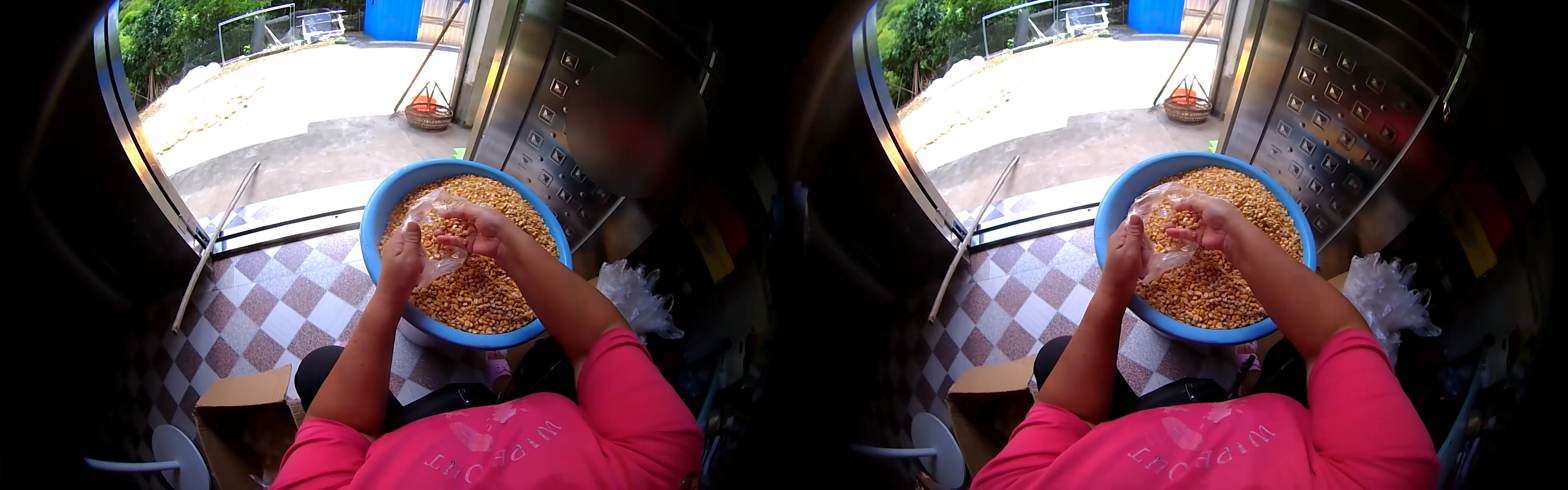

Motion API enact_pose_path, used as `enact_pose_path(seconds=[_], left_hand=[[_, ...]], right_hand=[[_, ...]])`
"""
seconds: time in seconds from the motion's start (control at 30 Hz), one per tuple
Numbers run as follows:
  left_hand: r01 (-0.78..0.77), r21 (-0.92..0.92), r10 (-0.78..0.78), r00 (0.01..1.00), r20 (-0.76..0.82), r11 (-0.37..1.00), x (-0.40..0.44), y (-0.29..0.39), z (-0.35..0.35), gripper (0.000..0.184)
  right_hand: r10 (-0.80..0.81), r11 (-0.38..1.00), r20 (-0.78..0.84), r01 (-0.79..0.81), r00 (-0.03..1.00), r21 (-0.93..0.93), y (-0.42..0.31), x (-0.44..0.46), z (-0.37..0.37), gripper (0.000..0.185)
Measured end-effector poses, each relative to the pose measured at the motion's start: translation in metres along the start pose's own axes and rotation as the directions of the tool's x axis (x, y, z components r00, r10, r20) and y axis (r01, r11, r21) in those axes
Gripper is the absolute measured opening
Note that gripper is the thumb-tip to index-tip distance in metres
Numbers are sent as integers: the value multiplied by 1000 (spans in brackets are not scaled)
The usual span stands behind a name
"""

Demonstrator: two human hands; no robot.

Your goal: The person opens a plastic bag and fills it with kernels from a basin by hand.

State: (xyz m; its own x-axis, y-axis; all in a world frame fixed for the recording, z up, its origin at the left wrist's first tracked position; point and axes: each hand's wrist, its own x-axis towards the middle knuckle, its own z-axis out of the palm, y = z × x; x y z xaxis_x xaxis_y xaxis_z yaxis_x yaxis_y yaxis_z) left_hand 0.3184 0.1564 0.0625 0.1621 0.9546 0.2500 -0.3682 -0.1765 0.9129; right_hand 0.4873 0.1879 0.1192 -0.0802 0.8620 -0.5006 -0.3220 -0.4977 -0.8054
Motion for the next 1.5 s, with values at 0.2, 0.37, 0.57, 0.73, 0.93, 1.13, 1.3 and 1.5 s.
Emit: enact_pose_path(seconds=[0.2,0.37,0.57,0.73,0.93,1.13,1.3,1.5], left_hand=[[35,-40,-34,999,15,999,-1,4,1,37],[69,-61,-67,997,37,996,-3,7,0,38],[92,-63,-89,995,50,994,-4,11,0,39],[-4,-16,4,1000,-13,1000,-1,6,2,41],[43,17,-42,998,-39,999,-3,5,2,41],[57,-9,-57,998,-37,998,-2,3,1,39],[45,-10,-45,999,-18,999,-2,6,2,38],[25,-8,-25,1000,-12,1000,0,-2,-1,39]], right_hand=[[-128,979,118,145,985,-146,3,14,-9,38],[-227,929,122,252,966,-270,7,6,-6,40],[-465,730,143,470,874,-497,13,-17,-23,17],[-598,166,340,527,726,-833,35,-51,-41,14],[-611,-323,454,319,649,-891,49,-81,-54,22],[-522,-352,371,202,768,-914,61,-80,-59,25],[-560,-316,353,201,750,-927,66,-73,-62,22],[-643,-31,302,370,704,-928,65,-64,-78,19]])
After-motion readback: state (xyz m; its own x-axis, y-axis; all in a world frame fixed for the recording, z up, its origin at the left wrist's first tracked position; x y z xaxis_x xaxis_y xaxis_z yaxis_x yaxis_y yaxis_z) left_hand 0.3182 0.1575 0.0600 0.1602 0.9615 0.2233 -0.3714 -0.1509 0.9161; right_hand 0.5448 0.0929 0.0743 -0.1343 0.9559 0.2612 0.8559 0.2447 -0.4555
